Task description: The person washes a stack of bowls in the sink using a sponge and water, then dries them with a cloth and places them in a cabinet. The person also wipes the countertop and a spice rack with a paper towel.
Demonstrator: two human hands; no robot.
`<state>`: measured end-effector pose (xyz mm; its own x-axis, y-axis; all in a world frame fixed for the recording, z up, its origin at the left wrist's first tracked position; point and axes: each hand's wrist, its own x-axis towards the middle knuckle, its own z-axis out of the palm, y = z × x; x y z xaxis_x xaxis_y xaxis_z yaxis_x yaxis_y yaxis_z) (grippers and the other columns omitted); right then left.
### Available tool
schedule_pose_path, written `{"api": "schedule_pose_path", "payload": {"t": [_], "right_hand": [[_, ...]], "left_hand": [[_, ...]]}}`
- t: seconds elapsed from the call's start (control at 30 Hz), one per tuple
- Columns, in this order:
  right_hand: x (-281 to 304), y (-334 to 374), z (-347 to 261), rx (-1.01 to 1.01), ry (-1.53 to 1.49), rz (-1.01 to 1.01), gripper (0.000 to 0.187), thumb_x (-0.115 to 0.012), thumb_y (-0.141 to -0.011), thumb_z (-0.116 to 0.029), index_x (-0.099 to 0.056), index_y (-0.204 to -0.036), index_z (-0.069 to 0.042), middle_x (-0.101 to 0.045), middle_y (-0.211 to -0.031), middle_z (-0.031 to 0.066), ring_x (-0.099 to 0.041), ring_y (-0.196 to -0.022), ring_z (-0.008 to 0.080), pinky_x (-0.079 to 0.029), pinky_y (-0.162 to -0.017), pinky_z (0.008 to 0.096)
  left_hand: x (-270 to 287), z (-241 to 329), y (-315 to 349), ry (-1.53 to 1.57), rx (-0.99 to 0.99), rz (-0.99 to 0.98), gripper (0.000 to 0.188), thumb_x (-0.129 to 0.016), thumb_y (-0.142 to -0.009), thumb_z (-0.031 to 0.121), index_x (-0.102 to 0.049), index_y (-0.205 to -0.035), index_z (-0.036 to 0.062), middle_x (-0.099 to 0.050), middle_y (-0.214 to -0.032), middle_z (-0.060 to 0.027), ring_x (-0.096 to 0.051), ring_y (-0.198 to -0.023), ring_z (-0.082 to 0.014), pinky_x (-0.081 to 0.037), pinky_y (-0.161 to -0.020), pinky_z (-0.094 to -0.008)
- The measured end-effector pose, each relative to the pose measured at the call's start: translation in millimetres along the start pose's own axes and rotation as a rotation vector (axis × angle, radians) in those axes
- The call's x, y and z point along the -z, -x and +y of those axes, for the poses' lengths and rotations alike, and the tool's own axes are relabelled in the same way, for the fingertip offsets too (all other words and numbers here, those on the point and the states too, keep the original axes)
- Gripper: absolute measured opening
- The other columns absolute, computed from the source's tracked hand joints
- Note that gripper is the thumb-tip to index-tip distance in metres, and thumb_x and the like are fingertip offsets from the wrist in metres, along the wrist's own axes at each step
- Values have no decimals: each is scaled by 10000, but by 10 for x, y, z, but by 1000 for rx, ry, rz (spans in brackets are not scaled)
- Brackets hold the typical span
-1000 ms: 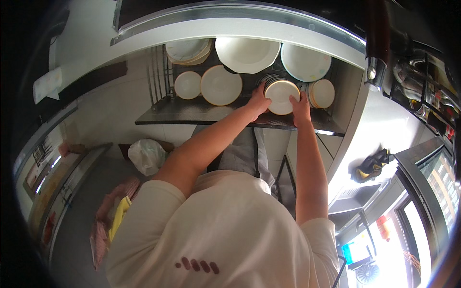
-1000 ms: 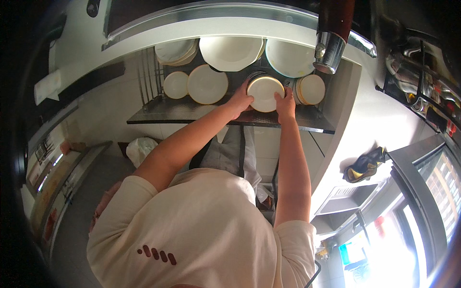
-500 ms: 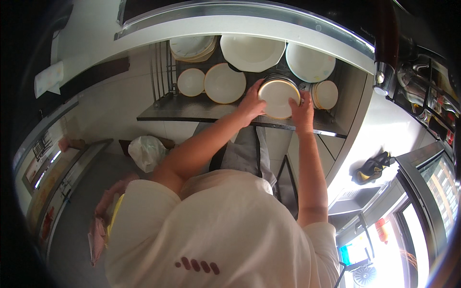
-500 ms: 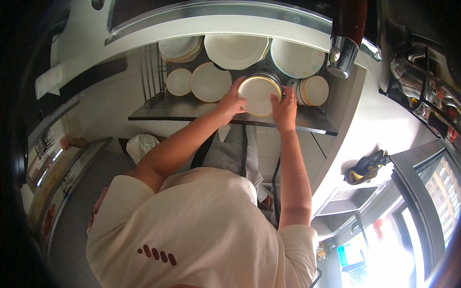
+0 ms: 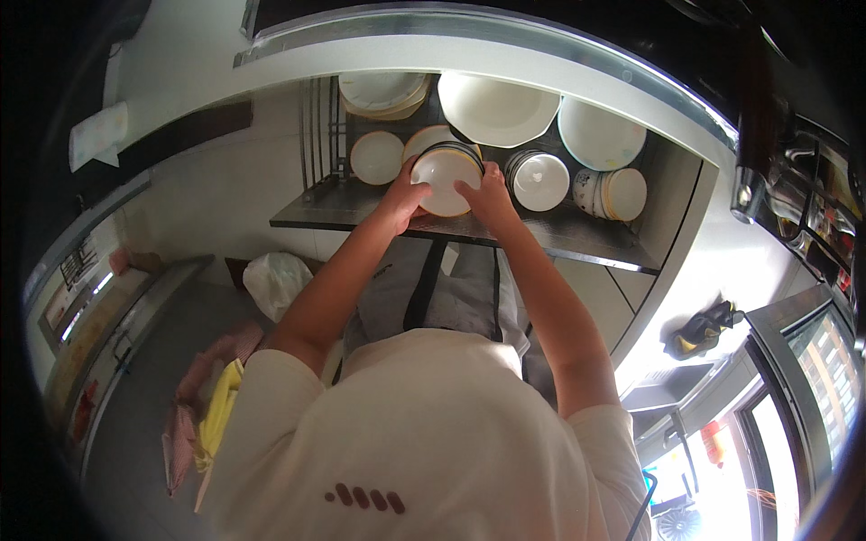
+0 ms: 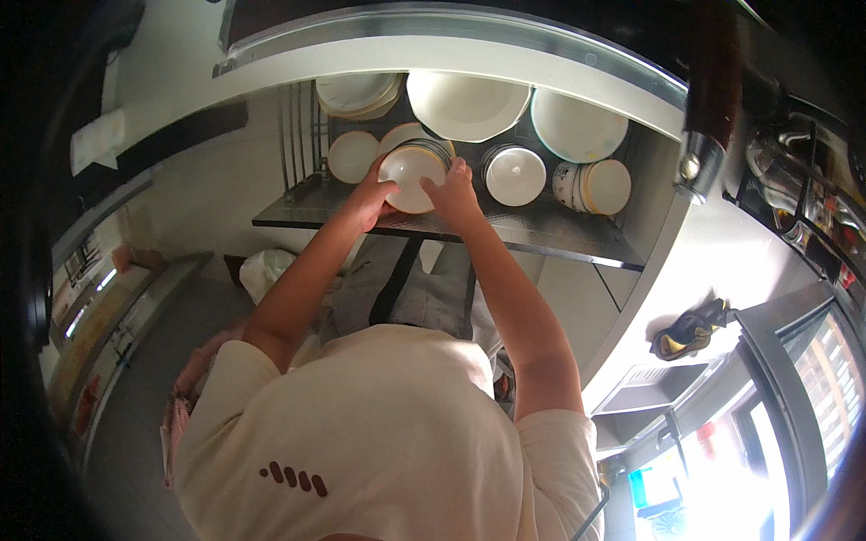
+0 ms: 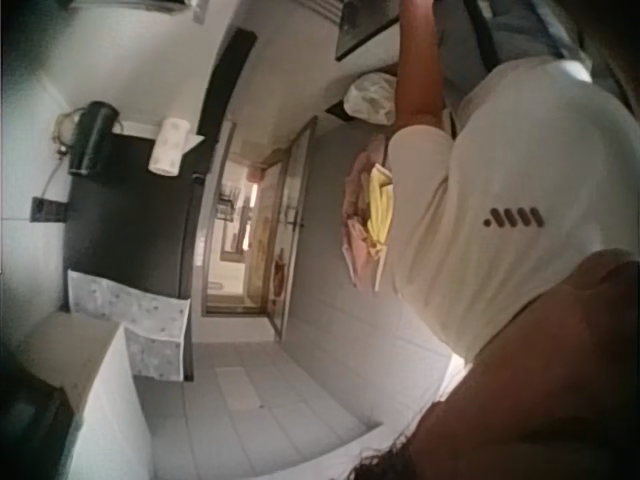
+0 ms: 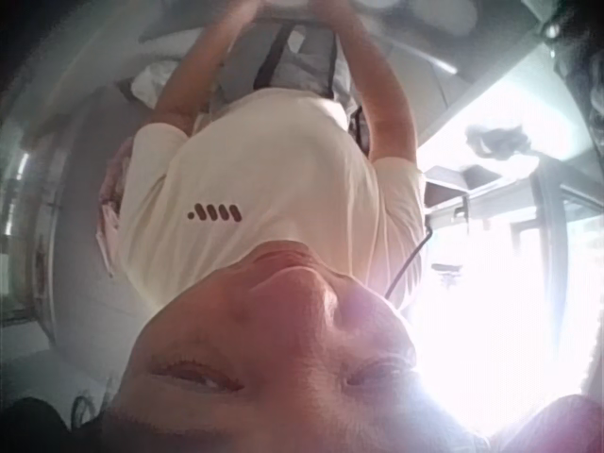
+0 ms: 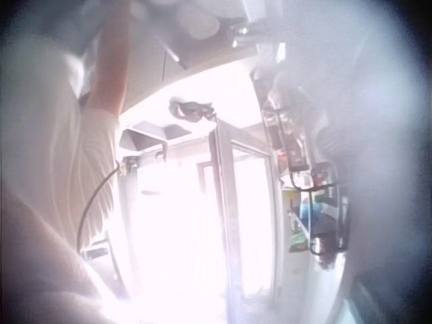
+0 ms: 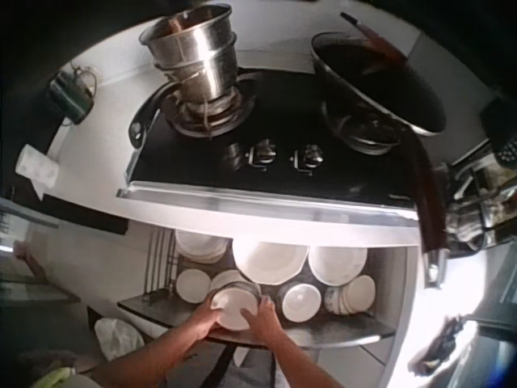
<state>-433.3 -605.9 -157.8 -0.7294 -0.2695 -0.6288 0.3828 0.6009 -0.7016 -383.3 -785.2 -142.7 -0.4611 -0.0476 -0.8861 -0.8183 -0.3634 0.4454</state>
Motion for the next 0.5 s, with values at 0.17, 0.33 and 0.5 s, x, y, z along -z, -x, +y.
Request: {"api": "schedule_pose_path", "payload": {"t": [0.17, 0.33, 0.5], "right_hand": [[-129, -257, -25, -178, 47, -79, 805, -767, -769, -346, -352, -1307, 84, -434, -1319, 329, -510, -1188, 450, -462, -977, 436], [-243, -373, -14, -245, 110, -26, 799, -771, -763, -365, -381, -1304, 75, -476, -1311, 297, -505, -1219, 397, -446, -998, 431], [-275, -473, 133, -234, 126, -18, 797, -766, -760, -376, -403, -1321, 59, -480, -1318, 281, -496, -1227, 395, -428, -1015, 440]], "left_hand": [[32, -43, -225, 39, 74, 24, 742, -542, -812, 10, -283, -1489, 165, -467, -1340, -131, -547, -1165, -295, -557, -857, -425], [75, -44, -412, -96, 15, 48, 680, -568, -827, 73, -316, -1456, 128, -502, -1297, -134, -556, -1158, -277, -573, -823, -418], [67, -10, -434, -238, -24, 45, 688, -603, -813, 128, -321, -1437, 63, -514, -1282, -160, -542, -1176, -297, -533, -872, -408]]}}
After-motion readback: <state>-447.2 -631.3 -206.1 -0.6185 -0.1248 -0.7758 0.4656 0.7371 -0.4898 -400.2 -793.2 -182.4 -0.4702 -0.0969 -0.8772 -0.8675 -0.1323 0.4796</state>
